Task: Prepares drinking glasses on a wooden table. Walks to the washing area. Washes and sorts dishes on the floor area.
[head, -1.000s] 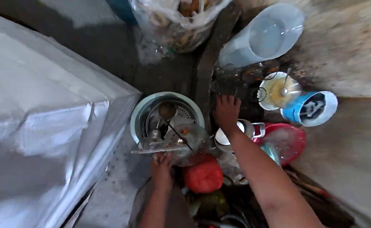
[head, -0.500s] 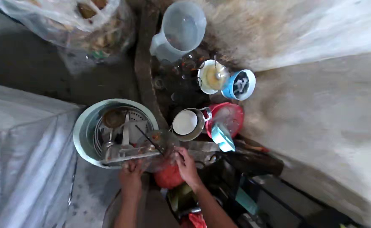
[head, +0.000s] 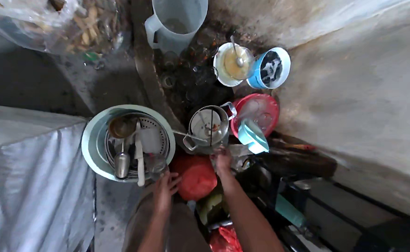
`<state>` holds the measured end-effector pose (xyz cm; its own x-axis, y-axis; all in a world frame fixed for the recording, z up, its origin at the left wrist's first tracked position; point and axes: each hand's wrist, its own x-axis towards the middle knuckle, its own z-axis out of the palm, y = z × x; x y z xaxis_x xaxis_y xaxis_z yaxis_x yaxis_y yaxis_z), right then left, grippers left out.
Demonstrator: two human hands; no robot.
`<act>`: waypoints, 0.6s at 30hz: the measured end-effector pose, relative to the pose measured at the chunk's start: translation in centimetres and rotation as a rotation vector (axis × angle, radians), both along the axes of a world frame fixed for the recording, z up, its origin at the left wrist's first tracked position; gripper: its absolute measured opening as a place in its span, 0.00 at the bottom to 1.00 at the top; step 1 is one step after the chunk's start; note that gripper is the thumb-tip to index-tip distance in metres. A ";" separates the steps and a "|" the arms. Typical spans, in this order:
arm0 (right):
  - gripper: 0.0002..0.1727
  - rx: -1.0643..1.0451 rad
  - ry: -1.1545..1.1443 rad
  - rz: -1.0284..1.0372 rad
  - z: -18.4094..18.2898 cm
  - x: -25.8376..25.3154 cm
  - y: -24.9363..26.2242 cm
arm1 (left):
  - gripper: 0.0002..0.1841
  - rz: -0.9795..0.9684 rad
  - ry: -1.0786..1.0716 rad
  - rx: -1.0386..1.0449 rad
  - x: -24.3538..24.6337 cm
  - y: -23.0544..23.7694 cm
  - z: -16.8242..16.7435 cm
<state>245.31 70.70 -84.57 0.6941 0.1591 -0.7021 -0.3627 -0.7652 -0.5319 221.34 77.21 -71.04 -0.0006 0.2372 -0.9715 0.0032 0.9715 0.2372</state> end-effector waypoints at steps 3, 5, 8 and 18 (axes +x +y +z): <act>0.19 -0.041 0.027 -0.024 -0.2 -0.1 1.6 | 0.32 -0.093 0.022 0.000 -0.2 -0.4 -0.1; 0.19 -0.054 0.024 -0.037 -0.5 -0.4 2.4 | 0.30 -0.156 0.033 0.019 -0.3 -0.3 0.0; 0.17 -0.056 0.009 -0.090 -0.8 -0.9 3.7 | 0.28 -0.226 0.070 0.031 -0.3 0.0 0.3; 0.23 -0.086 -0.077 -0.144 -1.4 -1.5 3.3 | 0.20 -0.424 0.224 0.357 -1.6 -0.3 -1.1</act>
<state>243.77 73.97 -85.95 0.7573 -0.0040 -0.6530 -0.4325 -0.7523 -0.4970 219.73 76.91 -72.09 -0.0304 0.5731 -0.8189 0.4614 0.7348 0.4971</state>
